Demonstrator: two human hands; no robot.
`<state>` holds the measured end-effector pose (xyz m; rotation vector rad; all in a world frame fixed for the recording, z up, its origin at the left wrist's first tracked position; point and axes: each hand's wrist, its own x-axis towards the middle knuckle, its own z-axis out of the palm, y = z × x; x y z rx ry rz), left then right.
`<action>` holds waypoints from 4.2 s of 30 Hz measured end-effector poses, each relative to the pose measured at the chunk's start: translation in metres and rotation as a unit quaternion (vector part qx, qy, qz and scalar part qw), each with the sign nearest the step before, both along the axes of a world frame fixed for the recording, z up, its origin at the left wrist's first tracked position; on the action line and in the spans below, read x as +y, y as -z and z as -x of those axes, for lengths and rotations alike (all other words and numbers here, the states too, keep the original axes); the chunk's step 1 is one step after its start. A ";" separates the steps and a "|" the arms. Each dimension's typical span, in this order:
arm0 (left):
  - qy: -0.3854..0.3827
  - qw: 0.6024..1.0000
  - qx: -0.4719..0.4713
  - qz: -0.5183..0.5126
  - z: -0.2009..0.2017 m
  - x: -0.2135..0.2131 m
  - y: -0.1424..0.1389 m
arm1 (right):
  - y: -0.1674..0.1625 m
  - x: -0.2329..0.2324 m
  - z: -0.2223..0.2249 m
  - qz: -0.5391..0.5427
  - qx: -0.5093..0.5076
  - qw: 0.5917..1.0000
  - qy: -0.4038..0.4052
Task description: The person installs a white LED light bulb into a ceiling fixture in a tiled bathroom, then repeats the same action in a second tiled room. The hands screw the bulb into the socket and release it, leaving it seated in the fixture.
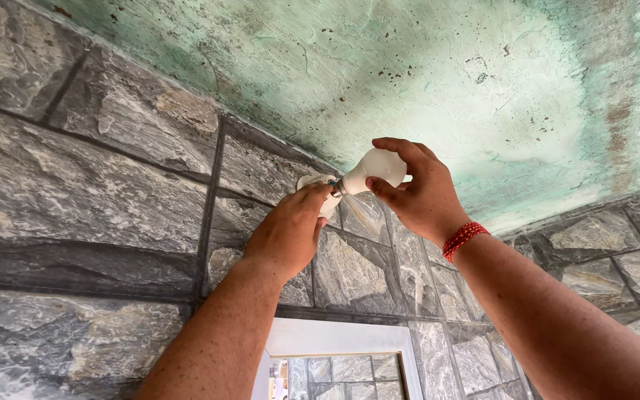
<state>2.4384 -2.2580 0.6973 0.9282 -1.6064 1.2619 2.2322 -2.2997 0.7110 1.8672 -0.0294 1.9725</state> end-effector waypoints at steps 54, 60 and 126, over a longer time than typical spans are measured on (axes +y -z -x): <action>-0.313 0.943 -0.047 -0.106 -0.011 -0.015 -0.012 | -0.030 -0.024 -0.041 0.067 0.009 0.992 0.108; -0.311 0.943 -0.047 -0.111 -0.011 -0.015 -0.012 | -0.033 -0.018 -0.036 0.079 -0.002 0.995 0.058; -0.365 0.921 -0.073 -0.114 -0.007 -0.004 -0.004 | -0.013 -0.065 -0.030 0.060 -0.027 0.971 -0.228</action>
